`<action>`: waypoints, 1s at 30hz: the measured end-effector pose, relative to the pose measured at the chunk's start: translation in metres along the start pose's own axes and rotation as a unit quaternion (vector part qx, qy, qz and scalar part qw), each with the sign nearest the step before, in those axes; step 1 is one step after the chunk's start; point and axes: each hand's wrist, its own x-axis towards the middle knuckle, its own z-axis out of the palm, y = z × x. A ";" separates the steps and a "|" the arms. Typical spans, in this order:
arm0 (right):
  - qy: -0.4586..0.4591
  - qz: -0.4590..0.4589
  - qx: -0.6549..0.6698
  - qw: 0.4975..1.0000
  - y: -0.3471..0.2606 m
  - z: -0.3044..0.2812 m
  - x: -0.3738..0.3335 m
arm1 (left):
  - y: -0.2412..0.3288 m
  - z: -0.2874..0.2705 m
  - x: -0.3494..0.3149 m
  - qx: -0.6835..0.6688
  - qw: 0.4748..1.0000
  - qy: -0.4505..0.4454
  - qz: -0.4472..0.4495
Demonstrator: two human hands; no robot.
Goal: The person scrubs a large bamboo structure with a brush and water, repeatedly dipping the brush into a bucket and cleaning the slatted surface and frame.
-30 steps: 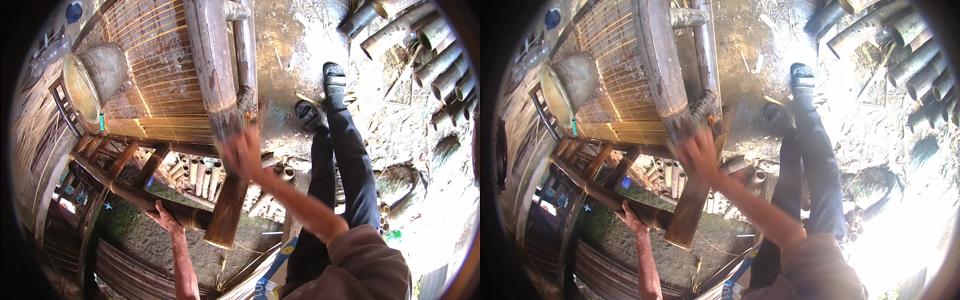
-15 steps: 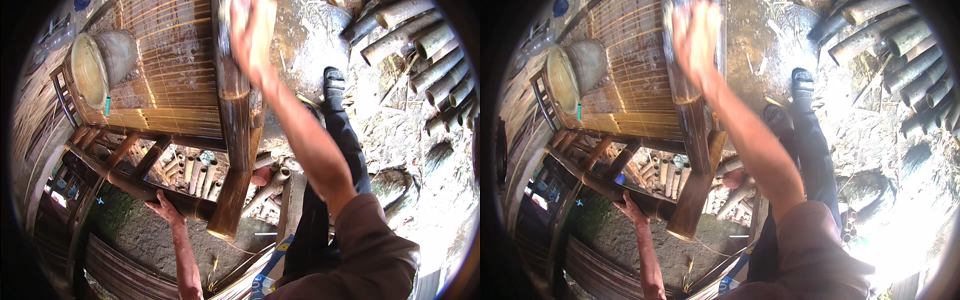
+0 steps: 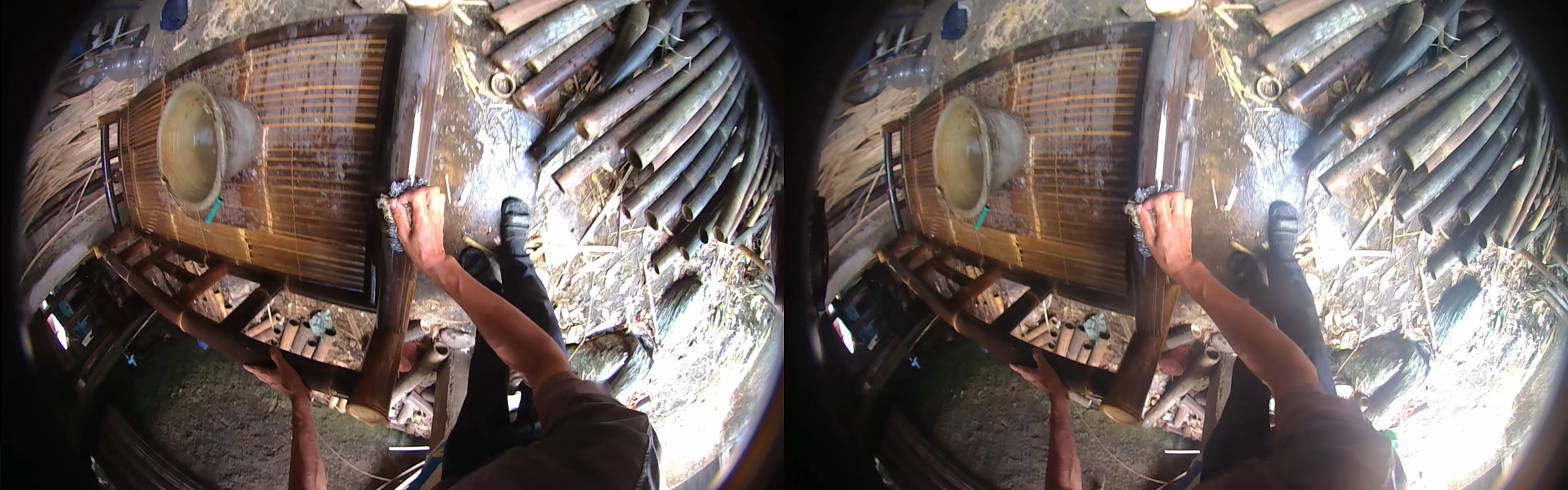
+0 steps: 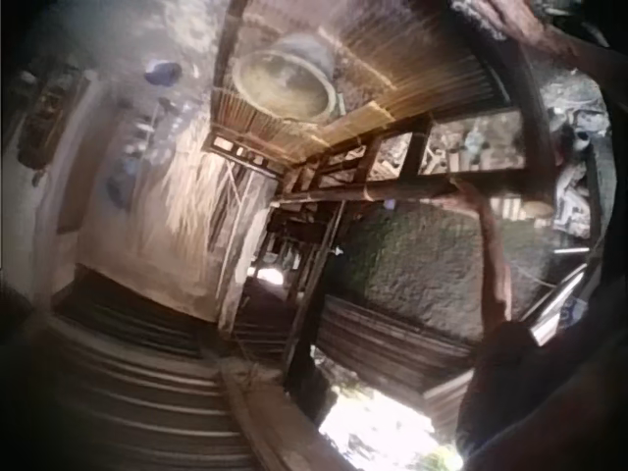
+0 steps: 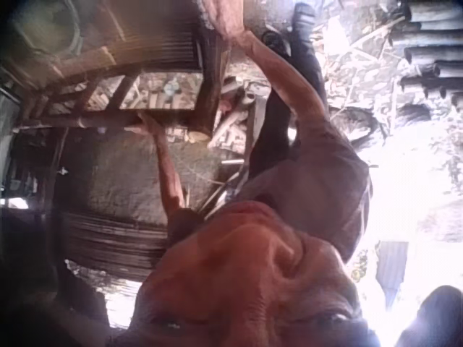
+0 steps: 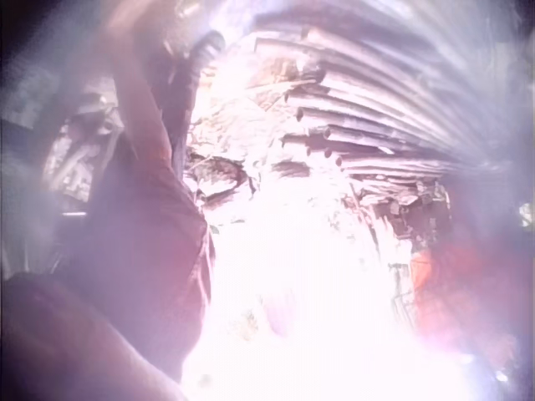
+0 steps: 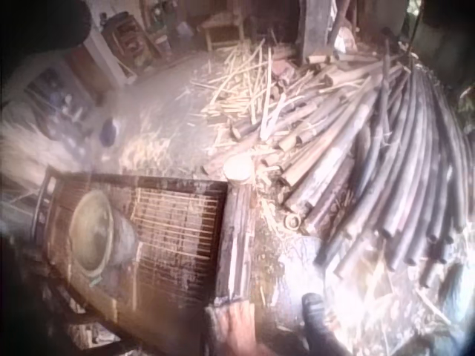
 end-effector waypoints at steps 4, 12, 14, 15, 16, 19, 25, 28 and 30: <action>0.146 -0.022 -0.053 0.988 0.038 -0.013 0.190 | -0.019 0.016 0.010 0.034 0.996 0.017 0.085; 0.036 -0.064 -0.106 0.992 0.017 -0.009 0.150 | -0.040 0.031 0.004 0.121 0.974 0.108 0.159; 0.156 -0.013 -0.114 0.981 0.019 -0.024 0.239 | -0.019 0.028 -0.004 0.015 0.991 0.057 0.118; 0.167 -0.023 -0.116 0.979 0.013 -0.020 0.238 | -0.031 0.030 0.001 0.113 0.971 0.099 0.185; 0.177 -0.032 -0.118 0.977 0.008 -0.017 0.231 | -0.044 0.031 0.008 0.222 0.930 0.158 0.246; 0.118 -0.002 -0.052 0.992 0.019 -0.008 0.162 | -0.055 0.032 0.011 0.361 0.856 0.237 0.285; 0.200 0.014 -0.075 0.977 0.029 -0.014 0.257 | -0.028 0.031 0.005 -0.040 0.975 0.056 0.212; 0.157 0.014 -0.090 0.983 0.011 -0.011 0.132 | -0.049 0.019 0.018 -0.024 0.991 0.001 0.133; -0.002 0.093 -0.018 0.996 -0.015 -0.004 -0.009 | -0.091 0.013 0.030 -0.116 0.980 -0.010 0.160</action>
